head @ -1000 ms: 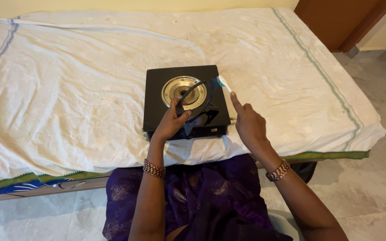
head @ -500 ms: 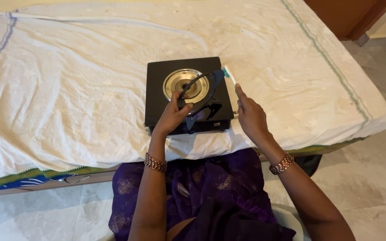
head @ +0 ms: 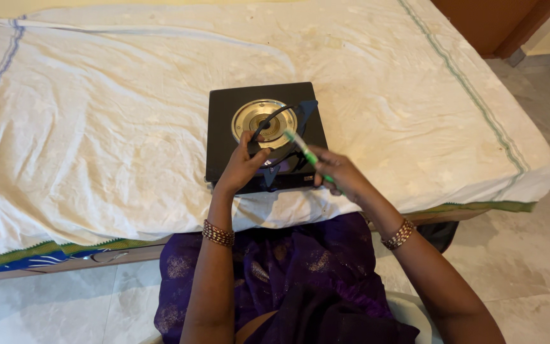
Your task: The person cleans a portable gas stove burner and grate using a toothbrush. They scrub the metal grate and the burner surface repeatedly, occasionally lifting the grate to access different areas.
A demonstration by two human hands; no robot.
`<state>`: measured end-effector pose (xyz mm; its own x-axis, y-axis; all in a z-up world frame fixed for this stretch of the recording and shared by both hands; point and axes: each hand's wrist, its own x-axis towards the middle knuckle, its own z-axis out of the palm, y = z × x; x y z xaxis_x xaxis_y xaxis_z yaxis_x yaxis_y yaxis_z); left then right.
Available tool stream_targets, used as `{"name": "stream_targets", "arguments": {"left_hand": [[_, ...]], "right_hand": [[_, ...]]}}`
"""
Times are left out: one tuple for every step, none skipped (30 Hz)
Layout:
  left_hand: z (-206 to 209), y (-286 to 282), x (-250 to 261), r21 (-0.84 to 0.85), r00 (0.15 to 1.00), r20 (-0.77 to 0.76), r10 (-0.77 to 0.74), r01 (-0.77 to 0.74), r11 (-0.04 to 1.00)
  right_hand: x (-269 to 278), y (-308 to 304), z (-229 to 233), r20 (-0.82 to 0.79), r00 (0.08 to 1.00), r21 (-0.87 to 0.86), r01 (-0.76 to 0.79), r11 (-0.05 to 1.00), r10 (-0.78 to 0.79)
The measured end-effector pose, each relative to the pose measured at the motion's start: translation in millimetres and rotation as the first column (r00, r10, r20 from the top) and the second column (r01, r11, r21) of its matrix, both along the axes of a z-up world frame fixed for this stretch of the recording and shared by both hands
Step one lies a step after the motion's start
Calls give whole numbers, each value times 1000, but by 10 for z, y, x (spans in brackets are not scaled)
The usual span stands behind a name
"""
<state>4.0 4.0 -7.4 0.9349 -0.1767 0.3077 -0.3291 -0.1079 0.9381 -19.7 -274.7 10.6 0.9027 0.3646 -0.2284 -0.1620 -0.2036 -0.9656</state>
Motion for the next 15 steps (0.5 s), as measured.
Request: {"name": "stream_targets", "arguments": {"left_hand": [[3, 3, 6, 36, 1000, -14, 28, -27, 999], [2, -1, -1, 72, 998, -30, 56, -54, 996], [2, -2, -8, 108, 995, -46, 84, -79, 991], [6, 2, -6, 79, 995, -61, 80, -75, 994], [9, 6, -1, 50, 994, -76, 75, -72, 996], [11, 7, 0, 21, 993, -91, 70, -68, 997], [12, 6, -5, 23, 994, -88, 64, -62, 998], [14, 7, -7, 26, 995, -83, 60, -58, 998], [16, 4, -8, 30, 995, -78, 55, -53, 998], [25, -5, -1, 40, 993, -97, 60, -57, 998], [22, -22, -4, 51, 991, -115, 65, -60, 997], [5, -23, -19, 63, 988, -138, 70, -62, 996], [-8, -18, -18, 30, 992, -116, 54, -51, 998], [-13, -19, -5, -1, 995, -92, 37, -38, 999], [-16, -13, 11, -31, 997, -67, 21, -23, 999]], "right_hand": [[-17, 19, 13, -38, 998, -27, -52, 998, 51], [-25, 12, 28, -57, 996, -49, -77, 996, 75], [-22, -12, 44, -77, 992, -71, -103, 992, 97], [-8, -43, 62, -95, 988, -93, -128, 987, 119], [20, -97, 95, -93, 995, -55, -24, 998, 19], [56, -165, 142, -96, 992, -16, 81, 997, -82], [72, -205, 171, -102, 978, 23, 186, 982, -182], [66, -218, 180, -104, 979, 133, 191, 973, -178], [52, -238, 191, -105, 979, 242, 194, 951, -173], [57, -245, 210, -102, 981, 350, 192, 917, -166], [60, -237, 213, -107, 984, 381, 173, 908, -143], [42, -225, 187, -115, 986, 412, 156, 898, -119], [43, -220, 163, -122, 988, 442, 140, 886, -95], [69, -244, 160, -115, 992, 365, 84, 927, -45], [100, -283, 161, -113, 994, 286, 27, 958, 6]]}}
